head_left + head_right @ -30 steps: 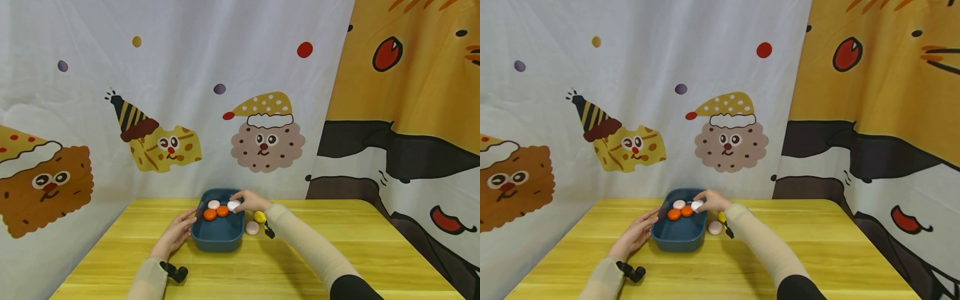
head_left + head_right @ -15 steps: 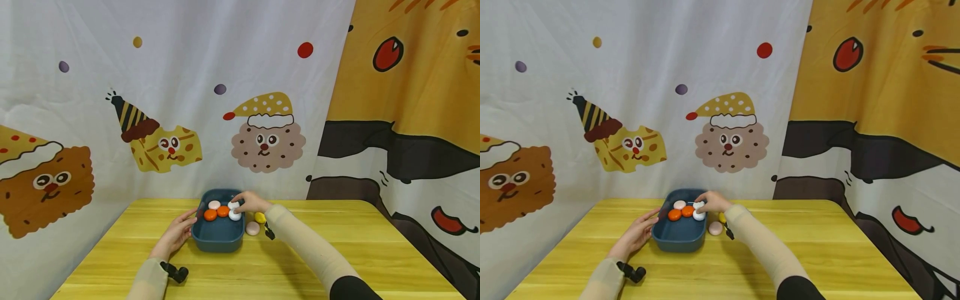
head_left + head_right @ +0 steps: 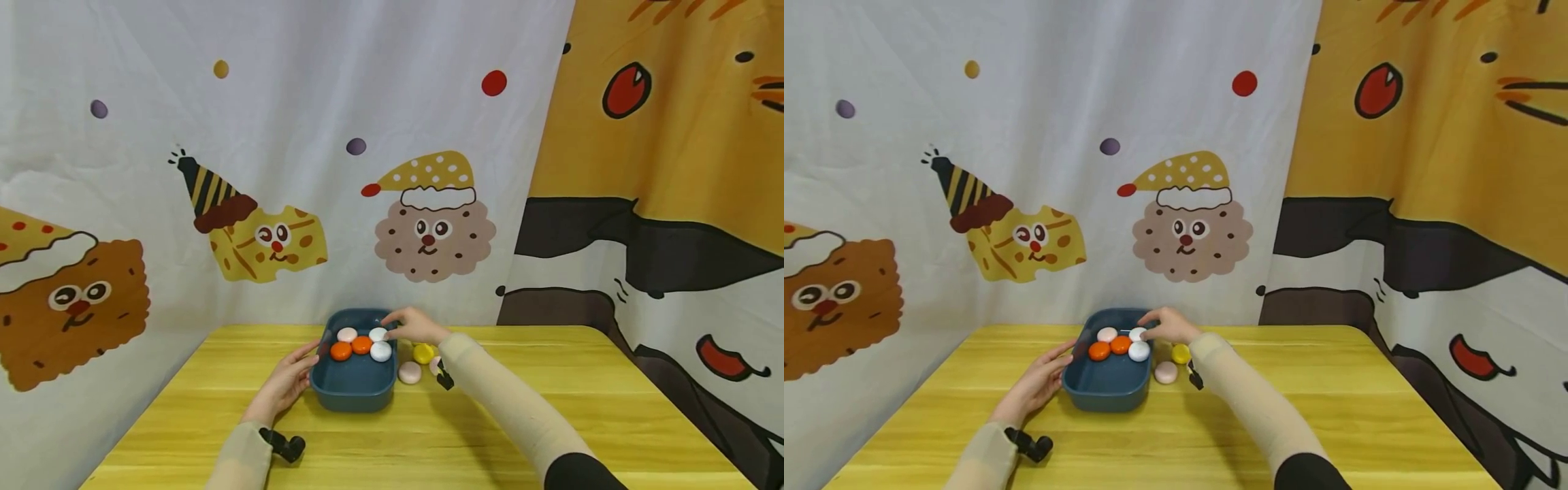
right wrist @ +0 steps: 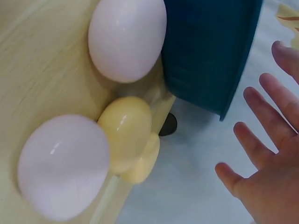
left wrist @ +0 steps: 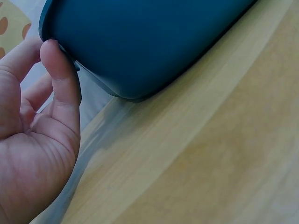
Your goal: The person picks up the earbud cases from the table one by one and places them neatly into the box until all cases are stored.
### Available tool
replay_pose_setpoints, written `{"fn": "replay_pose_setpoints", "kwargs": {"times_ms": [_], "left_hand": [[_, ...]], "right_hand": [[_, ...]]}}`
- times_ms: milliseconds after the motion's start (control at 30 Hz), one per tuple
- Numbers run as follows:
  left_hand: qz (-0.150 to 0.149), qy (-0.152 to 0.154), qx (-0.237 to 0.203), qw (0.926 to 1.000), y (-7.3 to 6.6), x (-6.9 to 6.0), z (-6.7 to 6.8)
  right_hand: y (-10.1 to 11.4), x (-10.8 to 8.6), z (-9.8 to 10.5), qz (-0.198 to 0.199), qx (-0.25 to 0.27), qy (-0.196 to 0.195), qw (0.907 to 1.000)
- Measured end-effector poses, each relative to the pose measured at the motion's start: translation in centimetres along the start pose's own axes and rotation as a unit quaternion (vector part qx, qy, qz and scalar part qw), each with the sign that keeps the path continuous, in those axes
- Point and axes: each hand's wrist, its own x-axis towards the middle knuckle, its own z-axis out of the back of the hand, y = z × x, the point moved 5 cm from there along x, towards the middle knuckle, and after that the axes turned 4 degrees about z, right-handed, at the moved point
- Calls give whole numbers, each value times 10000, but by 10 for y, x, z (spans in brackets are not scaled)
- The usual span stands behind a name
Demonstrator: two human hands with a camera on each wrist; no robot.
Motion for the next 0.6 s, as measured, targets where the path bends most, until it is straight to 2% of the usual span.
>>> {"fn": "replay_pose_setpoints", "kwargs": {"times_ms": [267,467,600], "left_hand": [[70,-41,-33,10000,-1,0,2],[88,-195,-14,9998,0,0,3],[103,-97,-32,9999,0,2,0]], "right_hand": [[-9,-24,17,-20,393,-244,9989],[-25,-48,22,-337,938,-321,9945],[-36,-69,21,-592,1368,-425,9879]]}}
